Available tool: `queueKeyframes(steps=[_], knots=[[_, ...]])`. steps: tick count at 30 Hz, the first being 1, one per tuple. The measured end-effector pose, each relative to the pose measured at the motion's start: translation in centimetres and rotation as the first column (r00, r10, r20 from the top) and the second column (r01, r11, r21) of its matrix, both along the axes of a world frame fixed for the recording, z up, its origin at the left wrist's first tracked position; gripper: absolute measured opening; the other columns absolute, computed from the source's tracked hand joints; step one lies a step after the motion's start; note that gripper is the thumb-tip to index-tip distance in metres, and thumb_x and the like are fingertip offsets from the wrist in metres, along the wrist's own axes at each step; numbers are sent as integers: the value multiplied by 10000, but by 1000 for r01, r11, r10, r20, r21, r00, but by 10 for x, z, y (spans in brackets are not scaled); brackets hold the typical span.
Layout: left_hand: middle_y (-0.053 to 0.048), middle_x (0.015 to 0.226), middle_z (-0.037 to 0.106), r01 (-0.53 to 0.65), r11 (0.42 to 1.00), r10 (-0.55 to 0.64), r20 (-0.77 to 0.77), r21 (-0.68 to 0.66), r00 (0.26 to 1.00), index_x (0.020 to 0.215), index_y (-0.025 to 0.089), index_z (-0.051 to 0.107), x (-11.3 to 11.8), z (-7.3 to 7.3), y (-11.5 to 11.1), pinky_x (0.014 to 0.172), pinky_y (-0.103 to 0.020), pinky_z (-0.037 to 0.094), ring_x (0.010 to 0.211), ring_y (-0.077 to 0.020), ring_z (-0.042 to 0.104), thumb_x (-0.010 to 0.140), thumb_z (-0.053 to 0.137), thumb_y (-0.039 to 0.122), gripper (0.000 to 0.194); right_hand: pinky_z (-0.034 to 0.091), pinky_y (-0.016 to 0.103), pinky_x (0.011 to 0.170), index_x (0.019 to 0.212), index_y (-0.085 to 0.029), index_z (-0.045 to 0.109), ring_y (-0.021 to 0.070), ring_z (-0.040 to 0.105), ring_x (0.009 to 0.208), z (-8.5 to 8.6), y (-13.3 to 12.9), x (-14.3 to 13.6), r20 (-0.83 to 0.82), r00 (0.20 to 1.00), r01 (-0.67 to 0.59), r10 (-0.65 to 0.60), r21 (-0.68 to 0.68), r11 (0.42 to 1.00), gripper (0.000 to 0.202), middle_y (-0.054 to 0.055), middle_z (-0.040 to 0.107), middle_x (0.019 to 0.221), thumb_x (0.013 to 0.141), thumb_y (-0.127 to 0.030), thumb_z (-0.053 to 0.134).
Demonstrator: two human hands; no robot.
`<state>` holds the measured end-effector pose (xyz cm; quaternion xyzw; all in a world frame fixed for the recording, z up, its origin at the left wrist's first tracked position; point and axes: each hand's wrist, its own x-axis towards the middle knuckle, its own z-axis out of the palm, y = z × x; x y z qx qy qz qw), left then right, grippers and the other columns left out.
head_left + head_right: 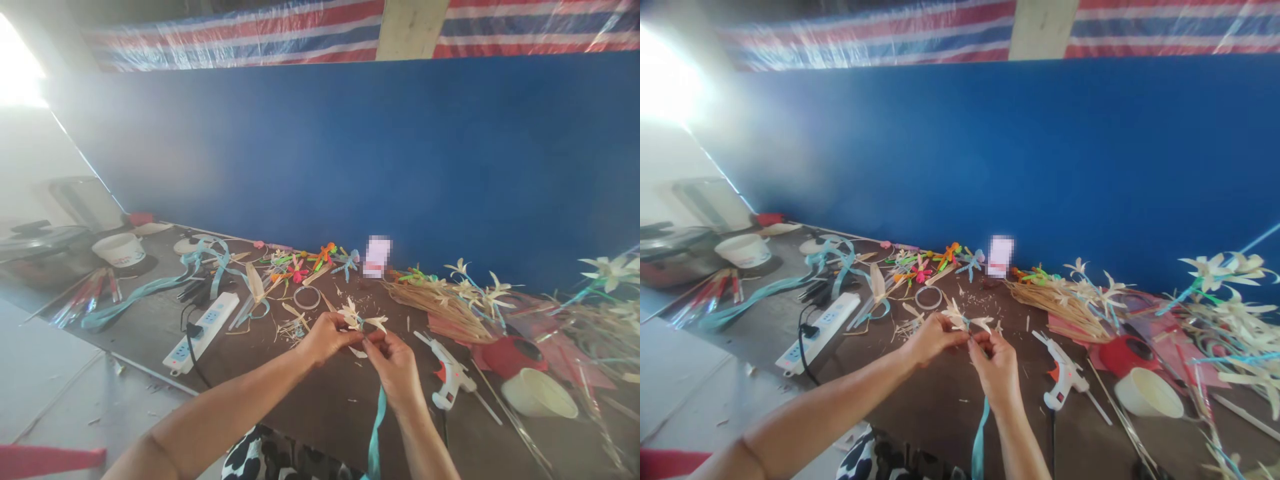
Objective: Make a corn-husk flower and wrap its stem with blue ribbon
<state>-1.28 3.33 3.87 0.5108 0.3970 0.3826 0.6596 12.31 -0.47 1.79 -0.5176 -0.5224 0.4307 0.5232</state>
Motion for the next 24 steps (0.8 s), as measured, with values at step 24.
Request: queueKeyframes(steps=[24], knots=[[-8, 604, 604, -132, 980, 149, 108, -149, 983, 658, 114, 609, 7, 6, -15, 542, -210, 397, 574, -123, 549, 467, 743, 280, 286, 352, 211, 479, 671, -186, 560, 131, 503, 508, 4, -5, -8, 96, 991, 93, -95, 34, 995, 46, -13, 579, 556, 656, -229, 567]])
